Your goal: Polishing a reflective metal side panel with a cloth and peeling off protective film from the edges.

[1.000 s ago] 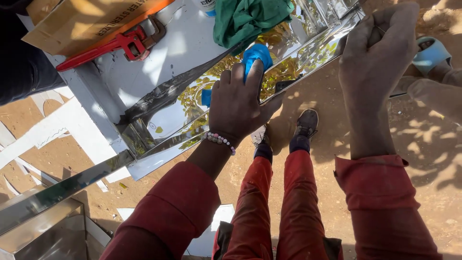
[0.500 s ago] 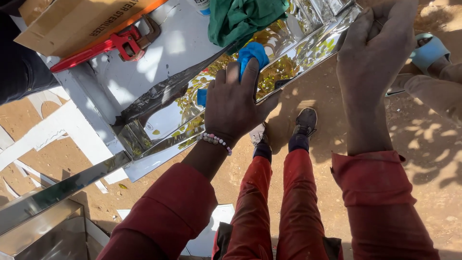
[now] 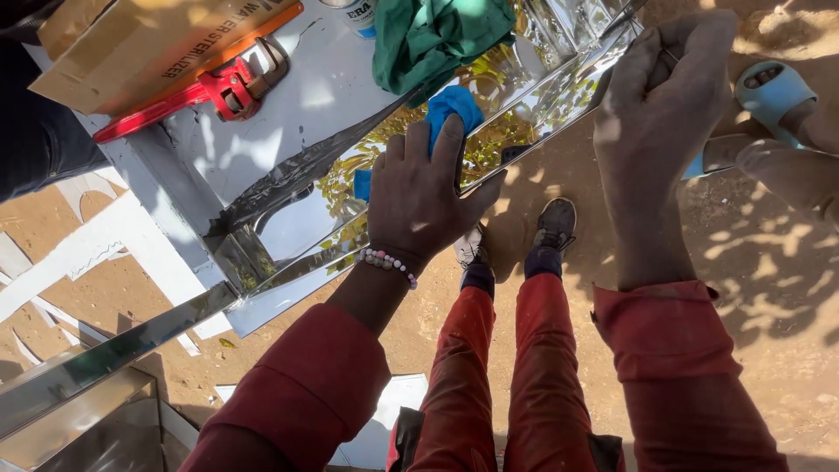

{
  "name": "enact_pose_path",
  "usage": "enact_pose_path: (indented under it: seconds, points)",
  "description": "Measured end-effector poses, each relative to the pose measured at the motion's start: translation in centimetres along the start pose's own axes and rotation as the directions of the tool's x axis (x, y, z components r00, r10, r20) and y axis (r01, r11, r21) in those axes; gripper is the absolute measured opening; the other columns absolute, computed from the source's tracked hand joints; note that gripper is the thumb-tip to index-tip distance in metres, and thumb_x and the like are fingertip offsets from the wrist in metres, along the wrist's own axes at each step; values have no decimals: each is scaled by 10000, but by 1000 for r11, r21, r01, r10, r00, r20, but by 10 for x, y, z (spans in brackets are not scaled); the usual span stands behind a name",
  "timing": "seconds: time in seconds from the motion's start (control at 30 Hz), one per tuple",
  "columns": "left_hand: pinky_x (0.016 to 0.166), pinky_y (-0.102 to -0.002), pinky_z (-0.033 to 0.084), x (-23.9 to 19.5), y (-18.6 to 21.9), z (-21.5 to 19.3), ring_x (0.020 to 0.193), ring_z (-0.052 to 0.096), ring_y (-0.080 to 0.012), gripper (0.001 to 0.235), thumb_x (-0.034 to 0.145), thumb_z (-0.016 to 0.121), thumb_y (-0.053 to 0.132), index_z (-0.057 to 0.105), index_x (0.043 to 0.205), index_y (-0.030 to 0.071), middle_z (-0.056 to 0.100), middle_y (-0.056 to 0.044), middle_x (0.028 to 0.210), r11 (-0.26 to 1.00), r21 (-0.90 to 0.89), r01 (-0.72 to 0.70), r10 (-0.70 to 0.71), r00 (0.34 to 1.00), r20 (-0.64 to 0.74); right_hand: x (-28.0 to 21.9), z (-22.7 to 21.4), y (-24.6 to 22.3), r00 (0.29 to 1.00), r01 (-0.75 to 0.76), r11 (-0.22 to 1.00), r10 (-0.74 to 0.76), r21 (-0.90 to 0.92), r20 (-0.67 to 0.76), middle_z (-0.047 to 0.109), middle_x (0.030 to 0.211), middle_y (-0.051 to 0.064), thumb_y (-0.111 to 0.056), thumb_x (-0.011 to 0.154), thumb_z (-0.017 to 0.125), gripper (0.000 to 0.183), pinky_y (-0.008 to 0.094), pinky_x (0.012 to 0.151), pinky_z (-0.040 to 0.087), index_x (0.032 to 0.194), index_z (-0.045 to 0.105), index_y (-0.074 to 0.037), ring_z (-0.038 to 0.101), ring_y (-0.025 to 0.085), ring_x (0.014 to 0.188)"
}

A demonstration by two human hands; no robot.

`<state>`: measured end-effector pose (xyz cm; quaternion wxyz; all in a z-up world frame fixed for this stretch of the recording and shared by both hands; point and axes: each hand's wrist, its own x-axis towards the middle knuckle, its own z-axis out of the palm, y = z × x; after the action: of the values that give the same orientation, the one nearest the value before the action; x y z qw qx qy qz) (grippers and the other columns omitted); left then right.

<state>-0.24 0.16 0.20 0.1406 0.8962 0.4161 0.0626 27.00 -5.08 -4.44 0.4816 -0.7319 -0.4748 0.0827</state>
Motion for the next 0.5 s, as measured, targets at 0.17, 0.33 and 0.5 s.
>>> enact_pose_path:
  seconds: [0.17,0.33,0.5]
  points:
    - [699,-514,553,1,1,-1,932,662,-369,818,1155,823,762,690,1553,60,685,-183,1193,1000,4,-28,29,999,-25,-6,7,17,994,106,991,-106,-79,13,629,966,106,113,1277,600,102,366,564,473,1220,617,32,583,195,728]
    - [745,-564,550,2,1,-3,969,685,-420,839,1173,697,794,686,1582,62,727,-223,1241,1000,1,1,-1,1000,20,-1,-3,-2,998,55,993,-52,-105,29,599,987,171,180,1213,658,167,468,670,467,1228,571,39,574,281,796]
    - [795,-585,584,1,1,1,1033,721,-464,909,1137,707,847,713,1612,72,755,-250,1305,999,21,34,-35,998,51,0,-1,-1,999,13,998,-11,-69,30,700,996,197,112,1291,638,74,465,685,552,1261,598,57,695,291,813]
